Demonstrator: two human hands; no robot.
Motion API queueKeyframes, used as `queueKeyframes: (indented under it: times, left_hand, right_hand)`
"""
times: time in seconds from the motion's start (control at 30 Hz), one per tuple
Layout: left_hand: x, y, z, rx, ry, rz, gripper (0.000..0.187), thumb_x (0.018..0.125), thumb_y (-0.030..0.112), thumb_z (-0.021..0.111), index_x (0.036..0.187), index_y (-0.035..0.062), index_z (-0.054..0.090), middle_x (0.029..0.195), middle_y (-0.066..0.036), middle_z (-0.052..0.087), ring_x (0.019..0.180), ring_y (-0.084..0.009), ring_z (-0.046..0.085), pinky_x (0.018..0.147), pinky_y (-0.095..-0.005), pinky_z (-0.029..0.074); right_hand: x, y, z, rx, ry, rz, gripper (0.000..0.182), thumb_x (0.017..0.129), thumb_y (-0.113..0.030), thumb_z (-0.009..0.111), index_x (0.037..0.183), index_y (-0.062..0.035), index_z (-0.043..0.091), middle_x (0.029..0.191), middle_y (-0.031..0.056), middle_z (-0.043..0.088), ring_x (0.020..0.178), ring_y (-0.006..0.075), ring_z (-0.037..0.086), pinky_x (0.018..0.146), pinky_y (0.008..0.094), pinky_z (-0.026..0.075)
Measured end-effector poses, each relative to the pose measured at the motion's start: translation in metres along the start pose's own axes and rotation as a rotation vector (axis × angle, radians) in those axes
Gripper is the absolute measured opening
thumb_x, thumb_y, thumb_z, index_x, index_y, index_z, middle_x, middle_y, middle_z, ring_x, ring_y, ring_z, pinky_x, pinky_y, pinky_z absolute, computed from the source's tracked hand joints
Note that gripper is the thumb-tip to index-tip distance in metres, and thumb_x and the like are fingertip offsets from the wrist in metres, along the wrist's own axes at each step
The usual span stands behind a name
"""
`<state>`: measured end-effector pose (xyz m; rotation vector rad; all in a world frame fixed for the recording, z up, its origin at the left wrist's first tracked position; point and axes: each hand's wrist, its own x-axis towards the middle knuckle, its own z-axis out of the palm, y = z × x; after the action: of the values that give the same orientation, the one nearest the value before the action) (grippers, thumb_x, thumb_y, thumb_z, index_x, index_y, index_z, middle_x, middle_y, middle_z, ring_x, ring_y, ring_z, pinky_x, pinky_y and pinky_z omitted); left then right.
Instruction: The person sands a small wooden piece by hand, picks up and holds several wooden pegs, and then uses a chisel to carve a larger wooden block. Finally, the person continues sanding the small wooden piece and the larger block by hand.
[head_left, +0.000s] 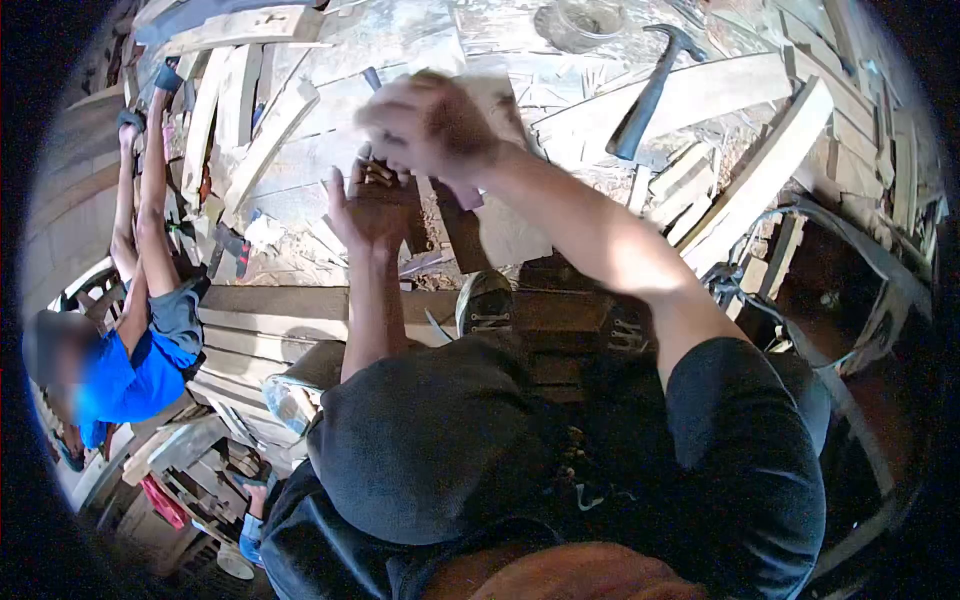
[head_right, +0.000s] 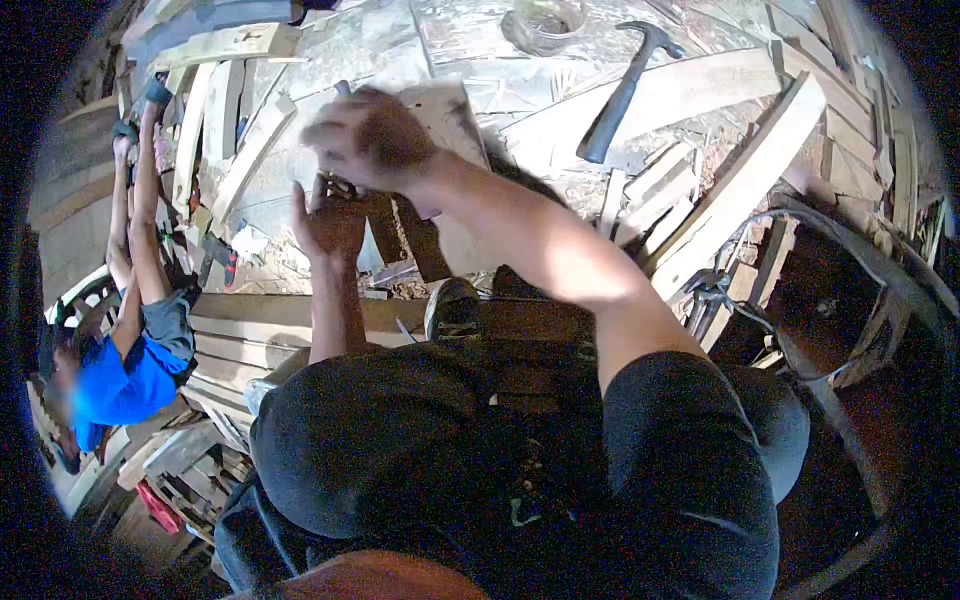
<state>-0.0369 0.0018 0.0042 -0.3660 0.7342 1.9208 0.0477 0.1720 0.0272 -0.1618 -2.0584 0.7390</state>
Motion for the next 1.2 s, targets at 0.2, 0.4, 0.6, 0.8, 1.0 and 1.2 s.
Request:
queueKeyframes:
  times: [0.2,0.4,0.6,0.8,1.0,1.2]
  left_hand:
    - [0.013,0.015,-0.114,1.264,-0.192,0.735,0.058,0.099,0.045,0.05,0.138,0.0033,0.046,0.139,-0.017,0.047,0.127,-0.0291,0.05,0.107,-0.0436,0.041]
    - [0.015,0.038,-0.075,-0.055,-0.13,0.026,0.034,0.104,0.036,0.044,0.106,0.0038,0.055,0.09,-0.01,0.06,0.075,-0.0198,0.051,0.066,-0.033,0.042]
    - [0.005,0.014,-0.055,0.003,0.052,0.042,0.044,0.104,0.043,0.038,0.11,0.0027,0.054,0.093,-0.01,0.059,0.078,-0.022,0.053,0.07,-0.0356,0.045]
    - [-0.002,0.0,-0.038,0.126,0.146,0.08,0.044,0.104,0.044,0.039,0.11,0.0032,0.055,0.093,-0.008,0.059,0.079,-0.0204,0.052,0.067,-0.0338,0.044]
    - [-0.012,-0.005,-0.017,0.14,0.129,0.035,0.048,0.104,0.047,0.036,0.116,0.0029,0.053,0.099,-0.009,0.058,0.08,-0.0223,0.051,0.07,-0.0339,0.044]
    - [-0.012,-0.01,-0.009,0.149,0.05,0.062,0.053,0.105,0.047,0.033,0.124,0.0012,0.051,0.106,-0.012,0.059,0.087,-0.0251,0.053,0.078,-0.0377,0.045]
  right_hand:
    - [-0.014,-0.045,0.025,0.055,-0.303,0.006,0.014,0.084,-0.02,0.067,0.074,-0.0107,0.065,0.069,0.0049,0.062,0.065,0.0208,0.063,0.068,0.0388,0.054]
    - [-0.003,0.033,-0.006,0.229,0.08,0.342,0.011,0.087,-0.014,0.062,0.09,-0.0053,0.069,0.084,0.0112,0.068,0.073,0.0238,0.066,0.068,0.036,0.055]
    - [-0.106,0.162,-0.048,-0.253,0.133,0.991,0.025,0.085,-0.021,0.066,0.097,0.0005,0.065,0.084,0.0215,0.069,0.082,0.0387,0.069,0.073,0.0432,0.053]
    - [-0.148,0.162,-0.039,-0.469,-0.35,1.297,0.023,0.09,-0.01,0.056,0.111,-0.0056,0.063,0.114,0.0184,0.067,0.109,0.0385,0.064,0.092,0.0473,0.051]
    - [-0.138,0.173,-0.031,-0.586,-0.433,1.319,0.024,0.08,-0.024,0.069,0.102,-0.0146,0.071,0.107,0.012,0.071,0.104,0.0294,0.068,0.087,0.0444,0.051]
    - [-0.133,0.152,-0.043,-0.64,-0.494,1.136,0.022,0.086,-0.012,0.056,0.1,-0.0091,0.072,0.111,0.0117,0.07,0.104,0.029,0.067,0.092,0.0456,0.047]
